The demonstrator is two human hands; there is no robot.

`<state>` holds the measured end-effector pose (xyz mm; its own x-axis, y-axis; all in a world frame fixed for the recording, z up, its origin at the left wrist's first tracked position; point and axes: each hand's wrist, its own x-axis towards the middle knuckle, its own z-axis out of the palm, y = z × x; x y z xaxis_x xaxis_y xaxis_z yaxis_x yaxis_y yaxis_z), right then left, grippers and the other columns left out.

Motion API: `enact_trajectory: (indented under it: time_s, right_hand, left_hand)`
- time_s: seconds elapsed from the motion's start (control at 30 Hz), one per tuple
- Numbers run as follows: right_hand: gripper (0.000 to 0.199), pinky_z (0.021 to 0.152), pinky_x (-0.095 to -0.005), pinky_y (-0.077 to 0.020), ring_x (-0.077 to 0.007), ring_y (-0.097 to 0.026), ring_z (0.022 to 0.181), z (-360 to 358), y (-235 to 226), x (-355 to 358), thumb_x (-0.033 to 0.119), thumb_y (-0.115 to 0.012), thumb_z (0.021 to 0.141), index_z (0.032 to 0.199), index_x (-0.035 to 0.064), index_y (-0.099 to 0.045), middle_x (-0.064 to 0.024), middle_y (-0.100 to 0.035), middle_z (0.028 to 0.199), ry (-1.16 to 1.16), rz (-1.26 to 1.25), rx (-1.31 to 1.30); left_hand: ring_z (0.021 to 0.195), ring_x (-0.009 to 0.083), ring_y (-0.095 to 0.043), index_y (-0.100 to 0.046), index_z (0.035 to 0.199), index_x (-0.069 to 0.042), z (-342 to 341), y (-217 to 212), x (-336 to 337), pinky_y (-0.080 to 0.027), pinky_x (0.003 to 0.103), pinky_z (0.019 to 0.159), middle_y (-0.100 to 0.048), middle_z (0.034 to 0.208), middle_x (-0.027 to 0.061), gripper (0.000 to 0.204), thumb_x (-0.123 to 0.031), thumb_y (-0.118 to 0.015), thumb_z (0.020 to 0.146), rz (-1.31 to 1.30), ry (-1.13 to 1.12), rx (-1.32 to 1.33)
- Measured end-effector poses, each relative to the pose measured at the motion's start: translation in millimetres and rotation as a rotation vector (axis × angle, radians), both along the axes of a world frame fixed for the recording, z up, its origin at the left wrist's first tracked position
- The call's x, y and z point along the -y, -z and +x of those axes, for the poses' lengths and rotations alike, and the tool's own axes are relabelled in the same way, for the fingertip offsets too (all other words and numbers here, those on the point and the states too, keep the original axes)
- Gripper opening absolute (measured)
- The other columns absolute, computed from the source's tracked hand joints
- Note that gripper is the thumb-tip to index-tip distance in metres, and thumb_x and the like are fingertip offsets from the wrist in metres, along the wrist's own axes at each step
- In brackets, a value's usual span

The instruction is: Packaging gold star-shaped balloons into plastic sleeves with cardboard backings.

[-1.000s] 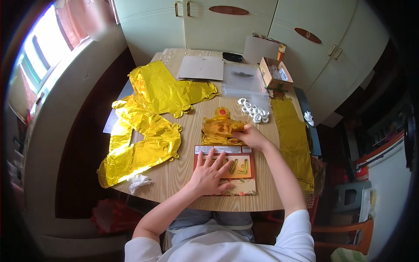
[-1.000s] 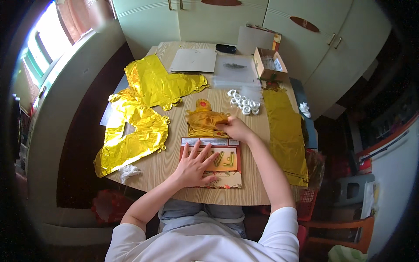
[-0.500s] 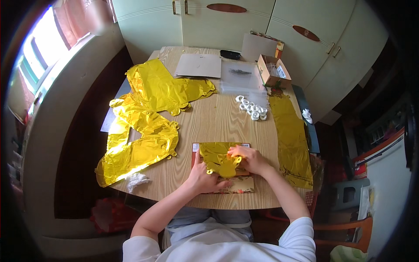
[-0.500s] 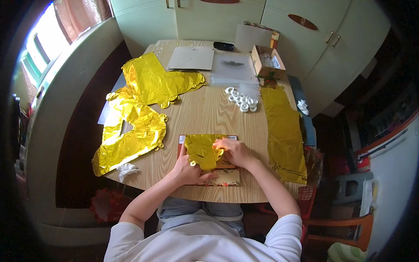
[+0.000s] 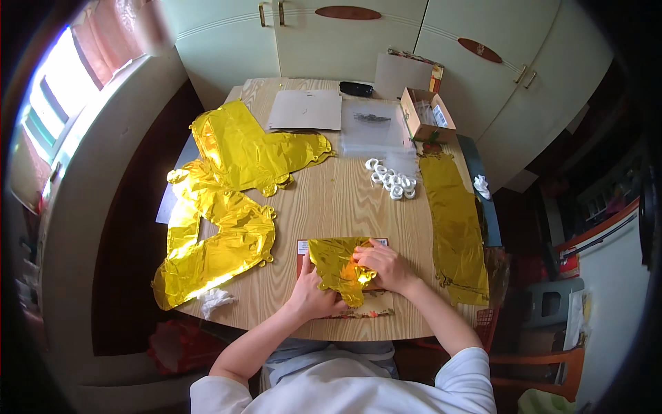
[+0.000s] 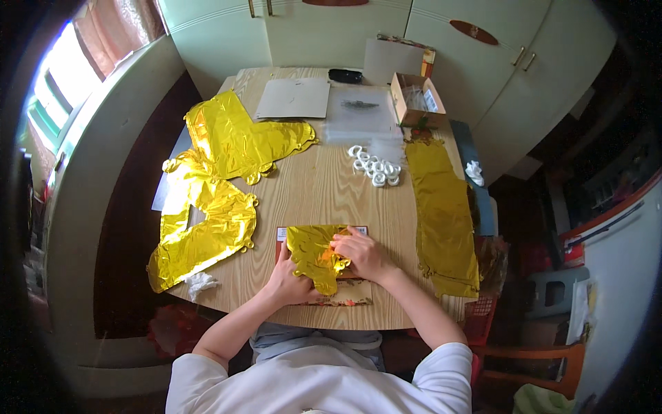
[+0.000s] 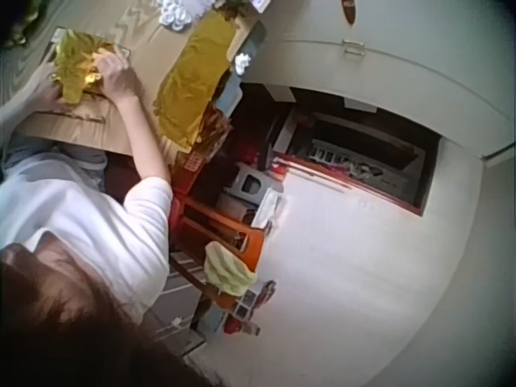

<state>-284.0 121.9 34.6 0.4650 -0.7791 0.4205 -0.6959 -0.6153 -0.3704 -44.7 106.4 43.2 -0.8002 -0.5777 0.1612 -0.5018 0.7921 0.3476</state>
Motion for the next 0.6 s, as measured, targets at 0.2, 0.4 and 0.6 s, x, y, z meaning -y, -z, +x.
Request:
enact_trajectory:
  time_s: [0.2, 0.4, 0.6]
  right_hand:
    - [0.025, 0.115, -0.0597, -0.0259, -0.0345, -0.041, 0.135, -2.4, -7.0, 4.1, 0.004, -0.066, 0.075, 0.097, 0.0152, -0.061, -0.0036, -0.055, 0.126, -0.020, 0.092, -0.094]
    - [0.025, 0.112, -0.0569, -0.0322, -0.0378, -0.042, 0.133, -0.3, -12.9, 4.0, 0.011, -0.070, 0.075, 0.097, 0.0171, -0.061, -0.0032, -0.055, 0.127, -0.027, 0.101, -0.091]
    - [0.023, 0.111, -0.0565, -0.0352, -0.0396, -0.042, 0.132, 8.0, -19.0, -14.9, 0.015, -0.070, 0.076, 0.097, 0.0164, -0.061, -0.0027, -0.055, 0.128, -0.049, 0.129, -0.074]
  left_hand:
    - [0.140, 0.0340, -0.033, -0.052, 0.137, -0.017, 0.9, -4.6, 0.1, -0.007, 0.065, 0.114, -0.045, 0.145, 0.0106, 0.070, -0.058, -0.058, 0.081, 0.009, -0.005, 0.033]
    - [0.140, 0.0339, -0.032, -0.053, 0.137, -0.019, 1.1, -12.9, -1.0, -0.010, 0.064, 0.114, -0.044, 0.146, 0.0104, 0.068, -0.059, -0.057, 0.082, 0.041, 0.011, 0.056]
    - [0.140, 0.0324, -0.032, -0.055, 0.135, -0.021, 9.2, -16.5, -21.8, -0.011, 0.063, 0.113, -0.045, 0.145, 0.0085, 0.067, -0.060, -0.060, 0.080, 0.098, -0.009, 0.072]
